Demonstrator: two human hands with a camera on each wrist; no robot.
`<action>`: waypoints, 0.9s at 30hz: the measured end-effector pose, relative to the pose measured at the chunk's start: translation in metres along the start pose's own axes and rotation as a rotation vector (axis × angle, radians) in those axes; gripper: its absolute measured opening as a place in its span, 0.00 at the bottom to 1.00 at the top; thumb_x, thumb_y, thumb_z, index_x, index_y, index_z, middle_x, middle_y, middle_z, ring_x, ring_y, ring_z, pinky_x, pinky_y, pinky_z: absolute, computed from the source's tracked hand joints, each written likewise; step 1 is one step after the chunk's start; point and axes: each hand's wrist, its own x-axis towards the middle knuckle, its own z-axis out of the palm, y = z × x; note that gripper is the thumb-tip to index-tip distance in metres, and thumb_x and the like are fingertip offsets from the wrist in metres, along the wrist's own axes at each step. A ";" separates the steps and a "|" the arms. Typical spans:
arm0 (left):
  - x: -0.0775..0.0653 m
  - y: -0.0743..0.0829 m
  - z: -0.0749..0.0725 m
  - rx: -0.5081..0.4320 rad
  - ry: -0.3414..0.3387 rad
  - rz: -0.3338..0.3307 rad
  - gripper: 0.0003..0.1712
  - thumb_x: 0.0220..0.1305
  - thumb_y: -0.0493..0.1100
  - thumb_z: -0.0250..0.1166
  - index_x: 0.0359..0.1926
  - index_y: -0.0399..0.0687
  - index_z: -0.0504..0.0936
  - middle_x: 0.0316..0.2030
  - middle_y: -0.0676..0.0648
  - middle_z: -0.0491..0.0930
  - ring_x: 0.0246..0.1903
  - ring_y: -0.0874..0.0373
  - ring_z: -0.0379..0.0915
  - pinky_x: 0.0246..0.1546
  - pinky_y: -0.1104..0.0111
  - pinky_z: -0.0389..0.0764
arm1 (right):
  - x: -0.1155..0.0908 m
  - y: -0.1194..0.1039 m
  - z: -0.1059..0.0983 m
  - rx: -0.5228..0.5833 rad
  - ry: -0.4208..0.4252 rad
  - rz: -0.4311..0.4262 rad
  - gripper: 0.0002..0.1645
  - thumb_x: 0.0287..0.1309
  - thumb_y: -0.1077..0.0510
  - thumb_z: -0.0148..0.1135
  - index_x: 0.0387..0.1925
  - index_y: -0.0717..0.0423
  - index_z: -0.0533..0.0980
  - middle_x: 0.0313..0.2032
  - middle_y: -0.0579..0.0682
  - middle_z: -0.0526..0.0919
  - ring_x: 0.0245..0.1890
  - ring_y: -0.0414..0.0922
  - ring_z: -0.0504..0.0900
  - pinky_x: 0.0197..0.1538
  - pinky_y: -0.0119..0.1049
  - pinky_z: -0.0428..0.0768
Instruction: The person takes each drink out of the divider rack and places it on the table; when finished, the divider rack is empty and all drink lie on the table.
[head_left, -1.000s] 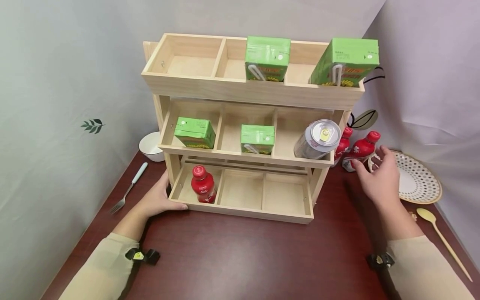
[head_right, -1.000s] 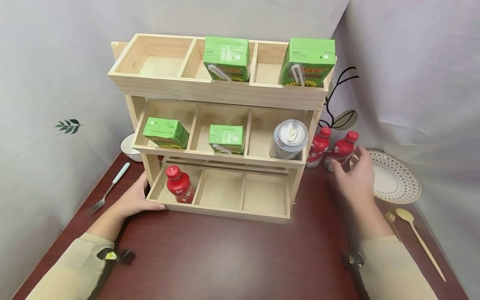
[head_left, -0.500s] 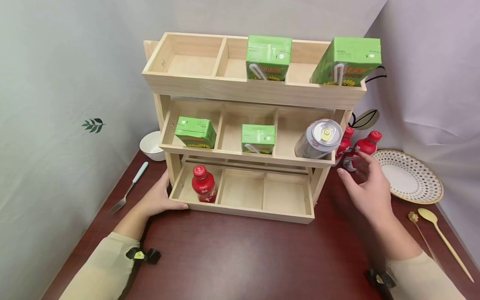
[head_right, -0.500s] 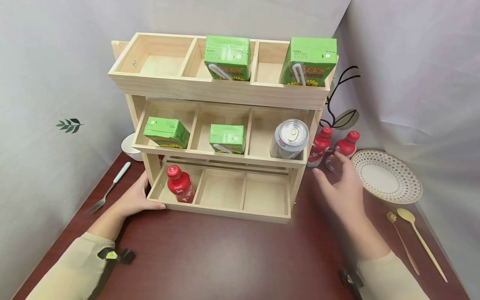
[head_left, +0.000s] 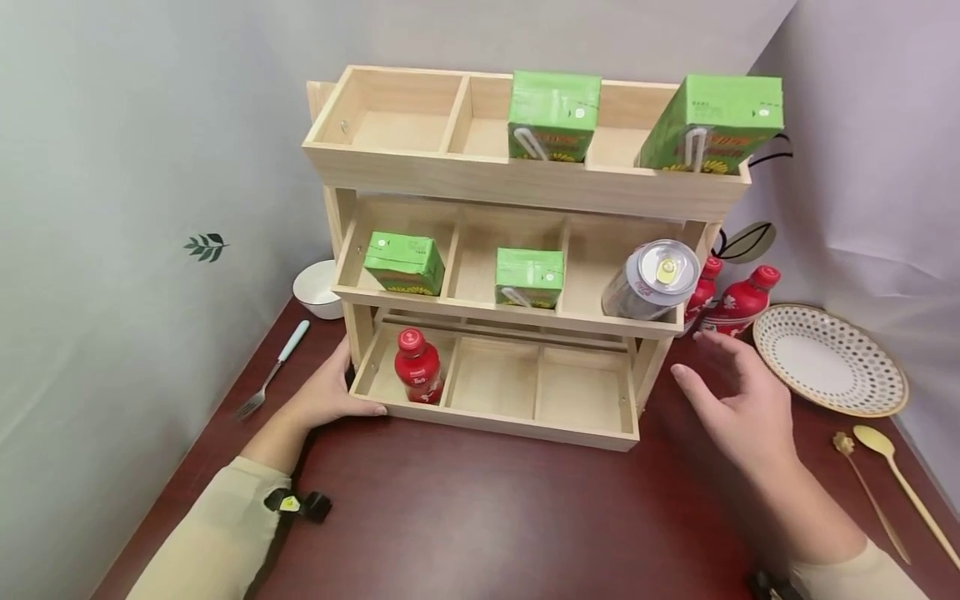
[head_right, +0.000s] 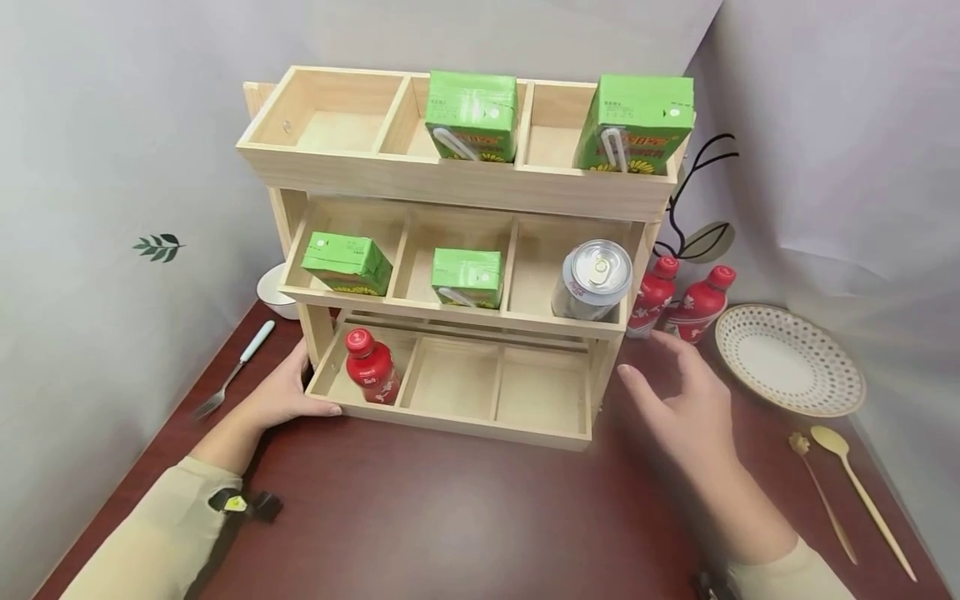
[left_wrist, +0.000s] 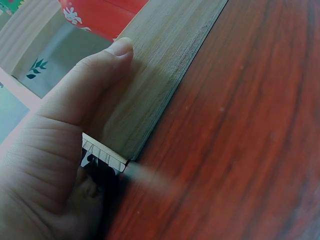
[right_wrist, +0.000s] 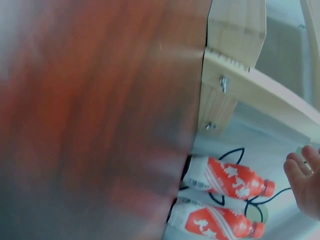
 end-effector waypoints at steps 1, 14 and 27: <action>0.000 0.000 0.000 -0.001 0.003 -0.001 0.74 0.30 0.38 0.85 0.75 0.46 0.46 0.69 0.43 0.58 0.64 0.48 0.59 0.58 0.71 0.64 | -0.002 -0.001 0.001 0.002 0.010 -0.016 0.35 0.48 0.58 0.76 0.59 0.43 0.75 0.51 0.48 0.82 0.48 0.29 0.77 0.47 0.18 0.71; -0.001 0.001 0.001 0.016 0.016 0.002 0.74 0.30 0.38 0.85 0.75 0.45 0.45 0.69 0.41 0.58 0.64 0.48 0.59 0.57 0.75 0.63 | -0.016 -0.019 0.022 0.039 0.068 -0.294 0.30 0.36 0.62 0.78 0.48 0.57 0.81 0.40 0.51 0.85 0.42 0.36 0.79 0.50 0.22 0.70; -0.002 0.001 -0.001 0.006 0.003 0.012 0.74 0.30 0.38 0.85 0.75 0.46 0.46 0.69 0.42 0.57 0.64 0.47 0.58 0.58 0.73 0.63 | -0.019 -0.030 0.040 0.071 0.053 -0.399 0.24 0.37 0.60 0.76 0.43 0.60 0.82 0.38 0.51 0.85 0.38 0.44 0.80 0.51 0.22 0.70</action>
